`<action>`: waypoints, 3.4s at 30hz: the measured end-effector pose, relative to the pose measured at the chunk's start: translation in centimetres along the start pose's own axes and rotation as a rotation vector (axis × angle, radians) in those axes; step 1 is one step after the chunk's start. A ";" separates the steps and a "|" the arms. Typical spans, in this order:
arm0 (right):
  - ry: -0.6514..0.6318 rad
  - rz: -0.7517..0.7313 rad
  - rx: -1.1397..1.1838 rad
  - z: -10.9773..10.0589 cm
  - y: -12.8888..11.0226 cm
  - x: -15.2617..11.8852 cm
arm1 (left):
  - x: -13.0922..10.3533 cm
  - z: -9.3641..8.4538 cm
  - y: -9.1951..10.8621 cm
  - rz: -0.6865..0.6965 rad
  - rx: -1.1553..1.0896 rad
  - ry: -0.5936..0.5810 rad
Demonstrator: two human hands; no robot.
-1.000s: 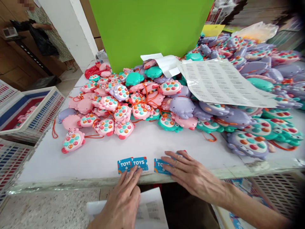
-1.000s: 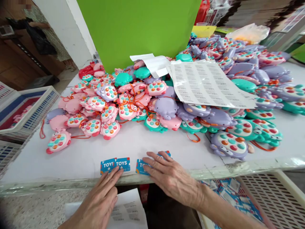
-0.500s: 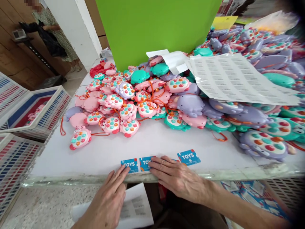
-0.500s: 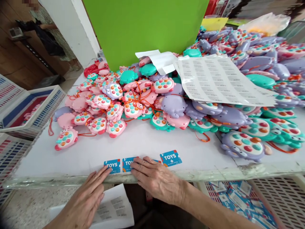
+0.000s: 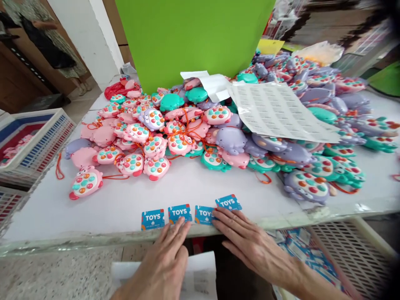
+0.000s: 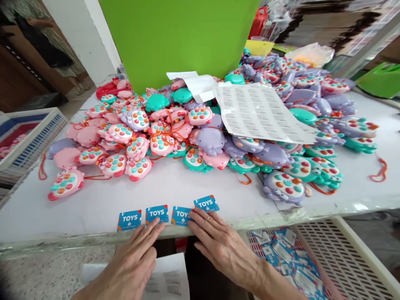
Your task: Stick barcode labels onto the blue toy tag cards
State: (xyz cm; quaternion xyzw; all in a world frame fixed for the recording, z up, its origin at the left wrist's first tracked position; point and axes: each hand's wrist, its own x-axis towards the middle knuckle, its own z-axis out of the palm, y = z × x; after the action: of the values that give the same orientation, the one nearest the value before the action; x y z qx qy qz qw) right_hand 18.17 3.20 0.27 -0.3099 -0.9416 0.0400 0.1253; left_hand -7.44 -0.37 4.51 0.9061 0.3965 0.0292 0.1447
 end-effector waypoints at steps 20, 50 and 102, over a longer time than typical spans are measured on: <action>0.081 -0.035 0.091 -0.7 4.4 -2.9 | 3.6 1.4 0.7 0.061 -0.062 -0.102; 0.043 -0.121 0.102 -0.7 4.8 -2.8 | -0.8 0.8 -2.4 -0.007 0.041 -0.019; -0.074 0.552 1.127 -1.4 -4.5 3.0 | -2.4 -2.7 0.4 -0.362 -0.435 0.060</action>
State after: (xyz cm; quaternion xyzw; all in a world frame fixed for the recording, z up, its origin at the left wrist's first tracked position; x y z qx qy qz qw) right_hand 13.65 1.37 2.98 -0.4264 -0.6648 0.5718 0.2217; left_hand -9.27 -1.73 7.41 0.7669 0.5404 0.1141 0.3269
